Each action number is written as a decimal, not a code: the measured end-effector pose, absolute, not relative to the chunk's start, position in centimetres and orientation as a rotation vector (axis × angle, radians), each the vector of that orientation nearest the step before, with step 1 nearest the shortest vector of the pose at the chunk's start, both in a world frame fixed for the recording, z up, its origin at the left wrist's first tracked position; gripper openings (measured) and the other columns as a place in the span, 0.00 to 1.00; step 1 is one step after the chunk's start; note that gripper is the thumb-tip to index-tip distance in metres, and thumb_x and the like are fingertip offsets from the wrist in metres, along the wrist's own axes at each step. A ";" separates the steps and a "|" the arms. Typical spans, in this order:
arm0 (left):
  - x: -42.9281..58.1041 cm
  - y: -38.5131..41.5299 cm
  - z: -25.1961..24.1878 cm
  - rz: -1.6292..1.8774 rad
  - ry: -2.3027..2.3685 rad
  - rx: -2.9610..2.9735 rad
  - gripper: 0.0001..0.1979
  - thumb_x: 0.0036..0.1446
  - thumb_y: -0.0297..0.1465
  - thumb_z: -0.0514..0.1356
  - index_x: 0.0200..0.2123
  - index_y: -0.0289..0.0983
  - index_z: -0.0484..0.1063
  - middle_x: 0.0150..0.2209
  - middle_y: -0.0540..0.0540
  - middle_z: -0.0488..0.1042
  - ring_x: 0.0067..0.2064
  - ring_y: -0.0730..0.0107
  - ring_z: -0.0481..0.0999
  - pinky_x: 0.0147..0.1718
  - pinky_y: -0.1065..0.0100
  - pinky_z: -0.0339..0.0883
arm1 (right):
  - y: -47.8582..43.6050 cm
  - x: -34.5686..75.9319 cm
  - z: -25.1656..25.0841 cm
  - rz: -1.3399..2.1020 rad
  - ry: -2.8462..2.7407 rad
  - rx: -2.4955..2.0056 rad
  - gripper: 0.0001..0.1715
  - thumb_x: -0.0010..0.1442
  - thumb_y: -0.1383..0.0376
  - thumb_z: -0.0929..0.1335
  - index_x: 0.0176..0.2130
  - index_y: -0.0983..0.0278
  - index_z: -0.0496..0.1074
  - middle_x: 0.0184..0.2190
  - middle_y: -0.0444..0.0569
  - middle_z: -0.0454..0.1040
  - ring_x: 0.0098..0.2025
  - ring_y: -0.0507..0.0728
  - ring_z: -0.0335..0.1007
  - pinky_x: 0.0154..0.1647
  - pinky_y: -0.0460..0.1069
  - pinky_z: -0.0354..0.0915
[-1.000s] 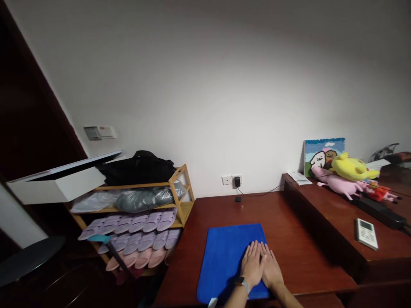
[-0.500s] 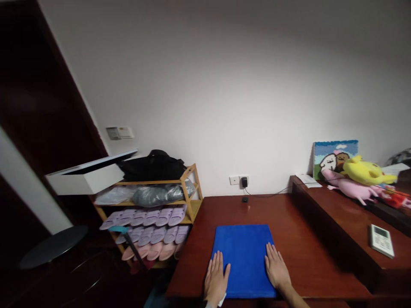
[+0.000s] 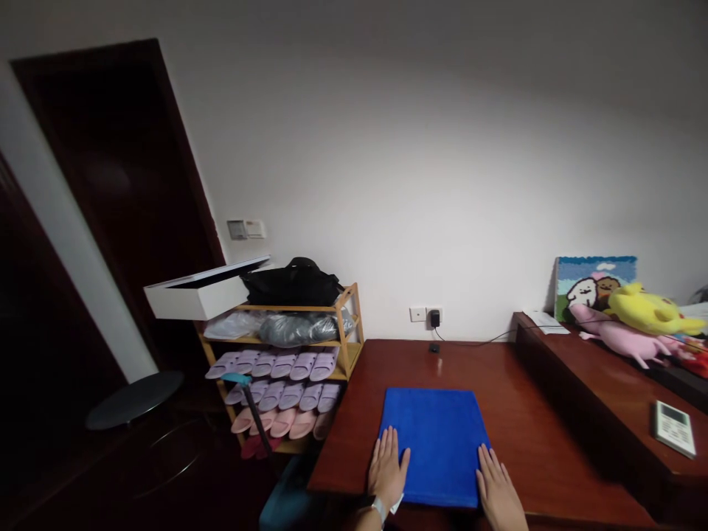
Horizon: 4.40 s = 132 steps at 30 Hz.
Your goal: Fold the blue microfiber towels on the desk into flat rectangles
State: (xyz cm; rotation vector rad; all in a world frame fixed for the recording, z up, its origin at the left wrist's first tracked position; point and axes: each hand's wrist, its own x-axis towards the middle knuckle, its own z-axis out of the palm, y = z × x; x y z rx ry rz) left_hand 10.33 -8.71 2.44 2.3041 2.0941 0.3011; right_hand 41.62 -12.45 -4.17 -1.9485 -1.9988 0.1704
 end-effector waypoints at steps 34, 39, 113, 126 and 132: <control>7.9 -13.5 -1.1 0.536 2.160 2.371 0.29 0.73 0.38 0.40 0.73 0.37 0.50 0.73 0.45 0.54 0.73 0.60 0.53 0.70 0.53 0.54 | -15.1 40.4 -1.6 0.082 -2.006 -1.923 0.37 0.71 0.55 0.51 0.71 0.69 0.56 0.73 0.52 0.51 0.75 0.62 0.45 0.75 0.63 0.44; 8.5 -13.3 0.4 0.444 2.163 2.387 0.29 0.72 0.37 0.42 0.71 0.36 0.59 0.72 0.43 0.57 0.73 0.58 0.55 0.71 0.51 0.53 | -15.3 40.3 -3.4 0.050 -1.970 -1.868 0.37 0.72 0.55 0.50 0.70 0.69 0.59 0.72 0.52 0.53 0.74 0.62 0.48 0.74 0.61 0.48; 10.6 -6.9 3.0 0.288 2.172 2.213 0.37 0.71 0.48 0.38 0.73 0.29 0.51 0.74 0.40 0.49 0.75 0.55 0.47 0.72 0.55 0.49 | -6.8 41.0 3.4 0.265 -2.056 -2.107 0.39 0.70 0.58 0.47 0.73 0.73 0.48 0.75 0.52 0.47 0.76 0.59 0.40 0.76 0.55 0.40; 18.0 -4.8 5.6 0.430 1.917 2.264 0.38 0.72 0.49 0.33 0.72 0.31 0.54 0.73 0.41 0.53 0.74 0.58 0.52 0.71 0.56 0.51 | -4.7 41.2 1.1 0.340 -2.053 -2.103 0.41 0.71 0.55 0.46 0.73 0.75 0.45 0.75 0.52 0.43 0.77 0.59 0.35 0.76 0.56 0.39; 28.0 -3.6 3.5 0.440 1.473 2.469 0.34 0.73 0.47 0.33 0.73 0.38 0.50 0.74 0.46 0.52 0.75 0.64 0.49 0.73 0.55 0.45 | -4.7 41.5 0.9 0.335 -2.119 -2.085 0.39 0.70 0.59 0.47 0.73 0.73 0.46 0.76 0.50 0.42 0.77 0.59 0.33 0.76 0.56 0.38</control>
